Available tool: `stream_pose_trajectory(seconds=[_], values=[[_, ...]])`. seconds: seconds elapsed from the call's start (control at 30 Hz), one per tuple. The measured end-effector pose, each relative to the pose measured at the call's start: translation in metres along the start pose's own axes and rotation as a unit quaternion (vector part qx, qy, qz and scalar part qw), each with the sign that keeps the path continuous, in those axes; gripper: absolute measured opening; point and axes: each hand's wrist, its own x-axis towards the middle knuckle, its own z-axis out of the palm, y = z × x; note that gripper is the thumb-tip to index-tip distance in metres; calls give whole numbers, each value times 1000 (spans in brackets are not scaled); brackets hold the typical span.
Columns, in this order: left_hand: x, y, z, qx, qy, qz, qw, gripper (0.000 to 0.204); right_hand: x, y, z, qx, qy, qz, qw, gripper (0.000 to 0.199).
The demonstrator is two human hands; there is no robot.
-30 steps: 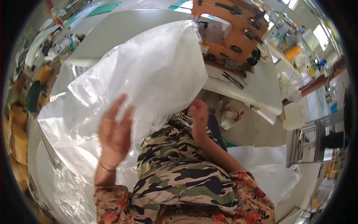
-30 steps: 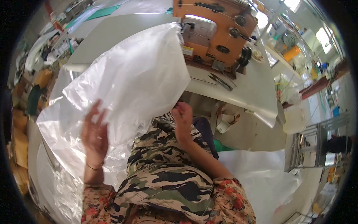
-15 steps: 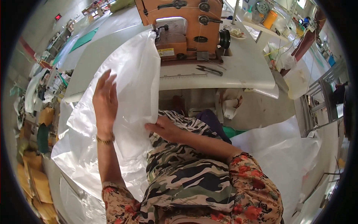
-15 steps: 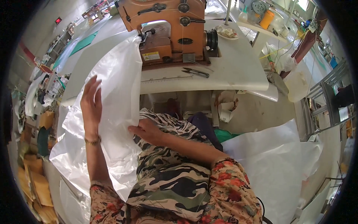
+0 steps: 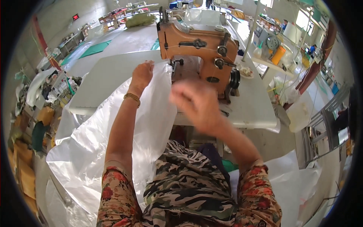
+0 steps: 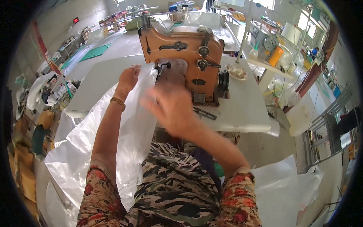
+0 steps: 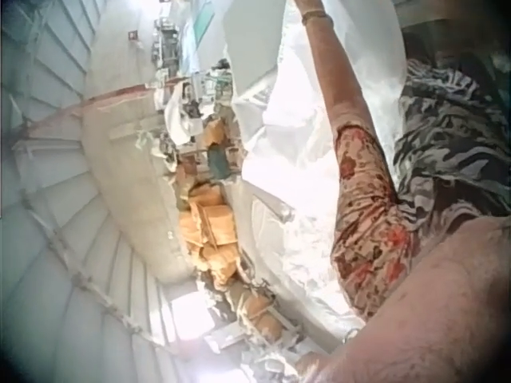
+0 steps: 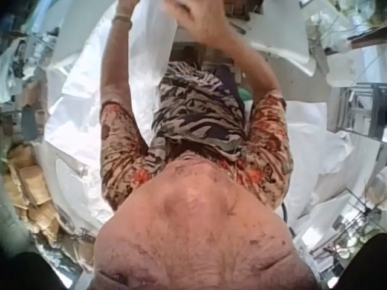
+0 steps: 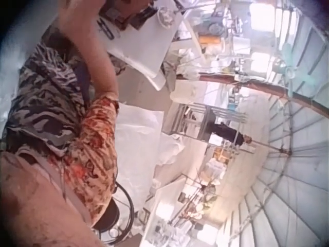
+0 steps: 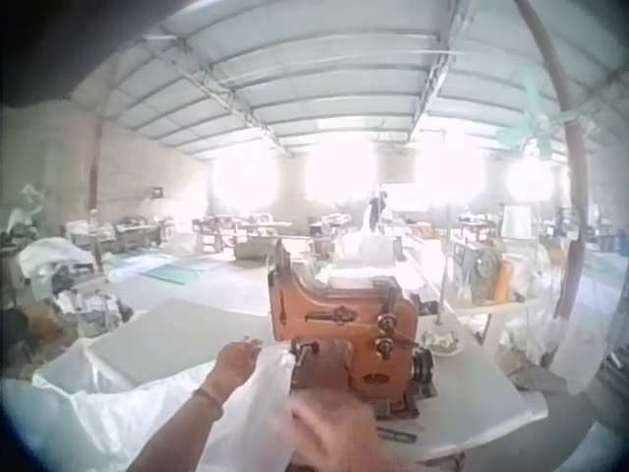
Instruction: The person aligns the edges of a plastic bag, stitches the seams using a sewing machine, and folds and handles the stitched plastic material.
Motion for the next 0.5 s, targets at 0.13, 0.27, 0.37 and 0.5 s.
stream_pose_trajectory(seconds=[0.13,0.27,0.37,0.5], values=[[-5,2,-2,-3,2,1,1000,25,103,51,-7,-62,203,-118,970,17],[-5,8,-4,-19,-5,0,1000,26,199,107,5,-256,274,-140,916,17],[-2,8,-3,-19,-18,-6,1000,26,251,130,18,-116,83,172,975,68],[2,3,-5,-18,-5,0,1000,26,272,140,45,-185,53,162,968,64]])
